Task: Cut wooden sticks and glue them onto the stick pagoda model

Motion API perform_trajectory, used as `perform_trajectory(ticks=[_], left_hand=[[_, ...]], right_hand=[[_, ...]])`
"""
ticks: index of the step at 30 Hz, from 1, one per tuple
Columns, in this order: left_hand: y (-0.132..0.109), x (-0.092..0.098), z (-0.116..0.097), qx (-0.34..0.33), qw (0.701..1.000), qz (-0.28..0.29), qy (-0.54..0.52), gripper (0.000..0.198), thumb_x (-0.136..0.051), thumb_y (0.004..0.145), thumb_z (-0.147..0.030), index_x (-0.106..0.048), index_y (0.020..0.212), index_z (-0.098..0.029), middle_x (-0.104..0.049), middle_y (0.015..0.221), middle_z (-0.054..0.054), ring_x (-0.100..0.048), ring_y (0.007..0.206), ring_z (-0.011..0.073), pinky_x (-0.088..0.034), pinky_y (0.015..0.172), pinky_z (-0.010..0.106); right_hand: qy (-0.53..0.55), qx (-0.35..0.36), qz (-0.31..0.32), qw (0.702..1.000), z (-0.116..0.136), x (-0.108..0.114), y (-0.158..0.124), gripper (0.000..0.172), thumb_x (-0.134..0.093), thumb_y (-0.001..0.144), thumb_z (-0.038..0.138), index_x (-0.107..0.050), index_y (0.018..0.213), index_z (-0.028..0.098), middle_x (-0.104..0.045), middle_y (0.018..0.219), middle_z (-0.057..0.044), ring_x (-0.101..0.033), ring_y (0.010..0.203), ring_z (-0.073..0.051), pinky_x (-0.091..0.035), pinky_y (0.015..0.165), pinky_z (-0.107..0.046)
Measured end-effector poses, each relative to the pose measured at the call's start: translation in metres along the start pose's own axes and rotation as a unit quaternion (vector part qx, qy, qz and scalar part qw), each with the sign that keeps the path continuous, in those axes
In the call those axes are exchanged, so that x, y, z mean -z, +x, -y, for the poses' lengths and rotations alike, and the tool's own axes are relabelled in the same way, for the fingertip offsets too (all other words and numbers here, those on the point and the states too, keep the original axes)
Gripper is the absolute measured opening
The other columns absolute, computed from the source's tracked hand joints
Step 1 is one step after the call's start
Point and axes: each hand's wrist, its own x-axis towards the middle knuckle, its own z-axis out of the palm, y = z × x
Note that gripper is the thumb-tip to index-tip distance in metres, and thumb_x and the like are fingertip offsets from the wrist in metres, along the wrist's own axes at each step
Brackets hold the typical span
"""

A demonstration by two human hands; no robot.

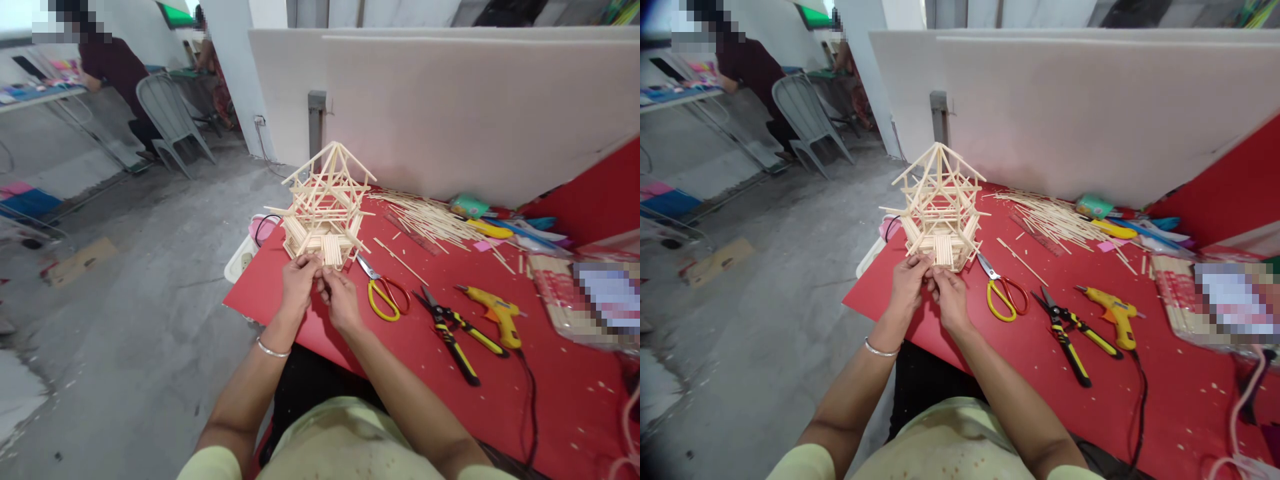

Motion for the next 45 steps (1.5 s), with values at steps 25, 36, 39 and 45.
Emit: perform_trajectory(ticks=[25, 36, 39, 45], left_hand=[[-0.053, 0.045, 0.005, 0.088, 0.981, 0.117, 0.128, 0.023, -0.083, 0.063, -0.032, -0.069, 0.065, -0.014, -0.056, 0.051, -0.001, -0.039, 0.041, 0.0047, -0.028, 0.04, 0.018], [-0.062, 0.024, -0.01, 0.129, 0.888, 0.34, 0.282, 0.02, -0.076, 0.07, -0.036, -0.077, 0.068, -0.016, -0.063, 0.053, 0.006, -0.054, 0.046, 0.013, -0.039, 0.044, 0.02], [-0.067, 0.012, -0.004, 0.085, 0.874, 0.345, 0.333, 0.016, -0.074, 0.072, -0.032, -0.078, 0.068, -0.017, -0.065, 0.054, 0.005, -0.054, 0.046, 0.0125, -0.041, 0.046, 0.02], [-0.073, -0.006, 0.014, 0.054, 0.857, 0.345, 0.379, 0.015, -0.073, 0.071, -0.028, -0.078, 0.075, -0.015, -0.071, 0.068, 0.006, -0.059, 0.058, 0.0127, -0.045, 0.056, 0.02]], right_hand=[[-0.254, 0.038, 0.252, 0.933, 0.044, 0.067, -0.044, 0.035, -0.059, 0.088, 0.045, -0.069, 0.07, 0.018, -0.059, 0.061, 0.0, -0.048, 0.057, -0.011, -0.037, 0.056, -0.024], [-0.325, -0.001, 0.396, 0.859, 0.073, 0.118, -0.052, 0.036, -0.053, 0.092, 0.039, -0.075, 0.083, 0.012, -0.058, 0.062, 0.0, -0.045, 0.057, -0.01, -0.035, 0.055, -0.022], [-0.347, 0.005, 0.391, 0.852, 0.072, 0.129, -0.055, 0.035, -0.053, 0.091, 0.037, -0.075, 0.082, 0.012, -0.057, 0.061, 0.0, -0.045, 0.056, -0.01, -0.034, 0.054, -0.022], [-0.375, 0.032, 0.374, 0.848, 0.071, 0.151, -0.056, 0.034, -0.054, 0.09, 0.037, -0.074, 0.08, 0.011, -0.063, 0.066, -0.001, -0.05, 0.059, -0.011, -0.038, 0.058, -0.022]])
